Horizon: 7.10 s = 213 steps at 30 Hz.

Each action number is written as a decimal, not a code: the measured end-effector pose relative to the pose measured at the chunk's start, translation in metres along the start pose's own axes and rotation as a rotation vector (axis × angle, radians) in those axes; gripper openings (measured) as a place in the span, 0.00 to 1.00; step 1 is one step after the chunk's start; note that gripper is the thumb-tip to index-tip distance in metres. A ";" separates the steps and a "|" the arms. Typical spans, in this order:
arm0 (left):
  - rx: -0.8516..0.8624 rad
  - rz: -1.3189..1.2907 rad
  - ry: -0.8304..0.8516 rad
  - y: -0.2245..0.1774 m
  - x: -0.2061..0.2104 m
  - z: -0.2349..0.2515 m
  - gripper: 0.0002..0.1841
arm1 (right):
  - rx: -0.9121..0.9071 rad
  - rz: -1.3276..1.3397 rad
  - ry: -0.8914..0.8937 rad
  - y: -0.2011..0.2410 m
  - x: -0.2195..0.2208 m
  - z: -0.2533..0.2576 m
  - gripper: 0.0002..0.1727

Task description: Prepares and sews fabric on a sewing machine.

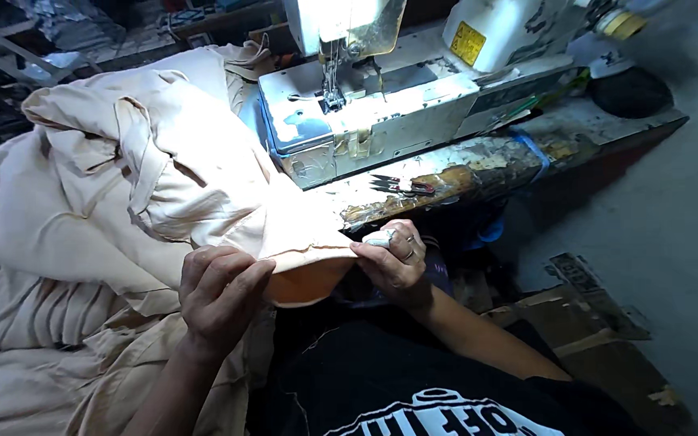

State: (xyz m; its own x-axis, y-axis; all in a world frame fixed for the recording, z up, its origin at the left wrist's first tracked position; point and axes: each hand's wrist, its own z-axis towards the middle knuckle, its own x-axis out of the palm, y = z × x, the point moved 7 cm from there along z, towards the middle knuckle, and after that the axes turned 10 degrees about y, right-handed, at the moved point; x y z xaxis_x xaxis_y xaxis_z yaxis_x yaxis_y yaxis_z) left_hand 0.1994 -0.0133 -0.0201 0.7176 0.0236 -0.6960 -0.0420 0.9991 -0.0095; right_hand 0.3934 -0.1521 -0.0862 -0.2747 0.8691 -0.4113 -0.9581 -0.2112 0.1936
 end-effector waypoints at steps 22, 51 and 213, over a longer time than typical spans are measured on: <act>-0.323 -0.100 0.435 0.130 0.136 0.233 0.20 | 0.963 1.329 0.336 -0.110 0.049 0.083 0.22; 0.059 -0.176 0.645 0.087 0.086 0.192 0.17 | 0.453 0.431 0.195 -0.112 -0.031 0.089 0.09; 0.153 0.047 0.496 0.040 0.077 0.160 0.13 | 0.230 0.571 0.211 -0.078 0.009 0.095 0.07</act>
State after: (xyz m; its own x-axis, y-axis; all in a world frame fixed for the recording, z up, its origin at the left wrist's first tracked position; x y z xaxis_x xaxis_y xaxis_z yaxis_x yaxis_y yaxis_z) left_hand 0.3644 0.0340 0.0409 0.3002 0.0858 -0.9500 0.0624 0.9920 0.1093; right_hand 0.4731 -0.0853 -0.0201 -0.7680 0.5372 -0.3488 -0.6212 -0.4921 0.6099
